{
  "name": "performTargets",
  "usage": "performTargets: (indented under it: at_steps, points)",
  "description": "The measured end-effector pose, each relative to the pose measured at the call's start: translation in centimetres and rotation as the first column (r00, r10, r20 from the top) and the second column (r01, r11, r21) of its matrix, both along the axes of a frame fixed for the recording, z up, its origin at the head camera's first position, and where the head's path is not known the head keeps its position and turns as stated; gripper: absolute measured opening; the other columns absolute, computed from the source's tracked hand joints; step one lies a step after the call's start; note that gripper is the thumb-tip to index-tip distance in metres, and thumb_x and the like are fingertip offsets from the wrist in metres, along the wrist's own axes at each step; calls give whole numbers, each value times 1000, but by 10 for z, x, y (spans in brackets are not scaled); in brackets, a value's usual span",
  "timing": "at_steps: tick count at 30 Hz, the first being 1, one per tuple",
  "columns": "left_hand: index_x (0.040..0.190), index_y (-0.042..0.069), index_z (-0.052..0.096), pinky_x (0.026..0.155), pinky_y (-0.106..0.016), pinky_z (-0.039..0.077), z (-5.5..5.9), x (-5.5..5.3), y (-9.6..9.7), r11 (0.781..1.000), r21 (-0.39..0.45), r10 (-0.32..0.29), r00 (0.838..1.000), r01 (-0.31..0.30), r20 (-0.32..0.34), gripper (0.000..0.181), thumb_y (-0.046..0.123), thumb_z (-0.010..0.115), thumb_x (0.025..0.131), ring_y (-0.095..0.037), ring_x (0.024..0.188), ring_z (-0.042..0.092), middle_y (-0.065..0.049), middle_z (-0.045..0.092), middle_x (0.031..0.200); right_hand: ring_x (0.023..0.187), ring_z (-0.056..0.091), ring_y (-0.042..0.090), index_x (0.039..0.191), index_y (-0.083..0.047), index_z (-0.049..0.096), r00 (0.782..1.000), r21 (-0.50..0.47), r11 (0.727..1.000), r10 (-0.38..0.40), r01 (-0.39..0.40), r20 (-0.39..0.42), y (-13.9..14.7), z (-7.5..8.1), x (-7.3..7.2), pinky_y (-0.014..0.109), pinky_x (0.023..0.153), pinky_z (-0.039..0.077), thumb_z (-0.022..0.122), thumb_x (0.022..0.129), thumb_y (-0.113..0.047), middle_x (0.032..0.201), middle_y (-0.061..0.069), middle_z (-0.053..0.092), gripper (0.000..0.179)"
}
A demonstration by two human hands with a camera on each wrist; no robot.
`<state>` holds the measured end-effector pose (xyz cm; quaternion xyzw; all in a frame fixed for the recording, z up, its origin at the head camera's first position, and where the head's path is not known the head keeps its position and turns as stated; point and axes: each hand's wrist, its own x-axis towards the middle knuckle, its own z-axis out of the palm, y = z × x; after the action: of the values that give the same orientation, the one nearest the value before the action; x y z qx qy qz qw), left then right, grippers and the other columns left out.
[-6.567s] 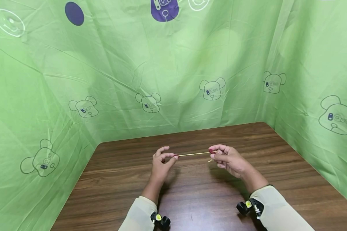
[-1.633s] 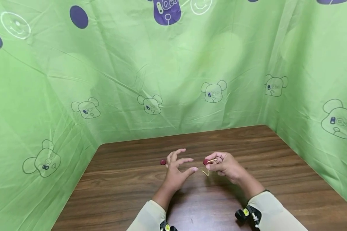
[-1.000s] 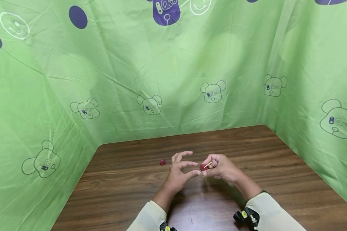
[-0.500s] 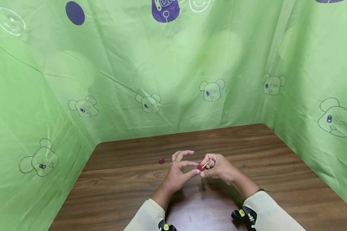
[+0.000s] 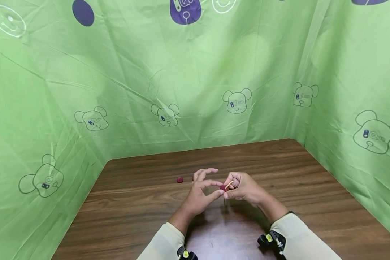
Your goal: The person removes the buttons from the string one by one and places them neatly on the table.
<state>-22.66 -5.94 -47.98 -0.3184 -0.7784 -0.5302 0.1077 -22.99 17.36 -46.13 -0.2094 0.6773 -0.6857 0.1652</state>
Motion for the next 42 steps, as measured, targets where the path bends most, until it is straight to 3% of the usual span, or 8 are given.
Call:
performTargets:
  at_steps: [12, 22, 29, 36, 42]
  points:
    - [100, 17, 85, 122, -62, 26, 0, 1, -2, 999, 45, 29, 999, -28, -27, 13, 14, 89, 88, -34, 150, 38, -8, 62, 154, 60, 52, 0, 101, -9, 68, 999, 14, 1000, -27, 27, 43, 0, -3, -2, 18, 51, 39, 86, 86, 5, 76, -12, 67, 28]
    - [99, 17, 85, 122, -60, 26, -4, -10, -11, 994, 83, 78, 997, -77, -16, 13, 12, 89, 87, -35, 150, 38, -5, 62, 153, 69, 55, 3, 128, 2, 57, 993, -33, 999, 5, -1, 115, 7, -2, -6, 19, 56, 41, 77, 90, 8, 88, -9, 63, 44]
    - [97, 17, 85, 124, -62, 23, -9, -15, -20, 986, 87, 140, 989, -143, 40, 12, 12, 90, 87, -34, 151, 38, -4, 63, 151, 74, 49, 9, 124, -7, 41, 977, -147, 987, 95, -68, 189, 15, 0, -6, 20, 60, 43, 51, 103, 3, 98, -2, 62, 25]
    - [98, 14, 86, 125, -59, 23, -9, -18, -23, 981, 112, 152, 987, -157, 52, 12, 10, 90, 87, -34, 151, 37, -5, 63, 152, 74, 48, 10, 118, -4, 43, 976, -109, 993, 74, -53, 204, 16, -1, -8, 19, 59, 41, 54, 108, -3, 94, -1, 60, 15]
    - [99, 16, 86, 122, -57, 25, -11, -20, -27, 978, 103, 177, 983, -182, 54, 12, 11, 90, 88, -34, 152, 34, -7, 62, 153, 75, 48, 10, 122, -1, 52, 982, -85, 996, 39, -24, 185, 16, -1, -10, 19, 58, 41, 53, 112, -11, 97, 0, 60, 14]
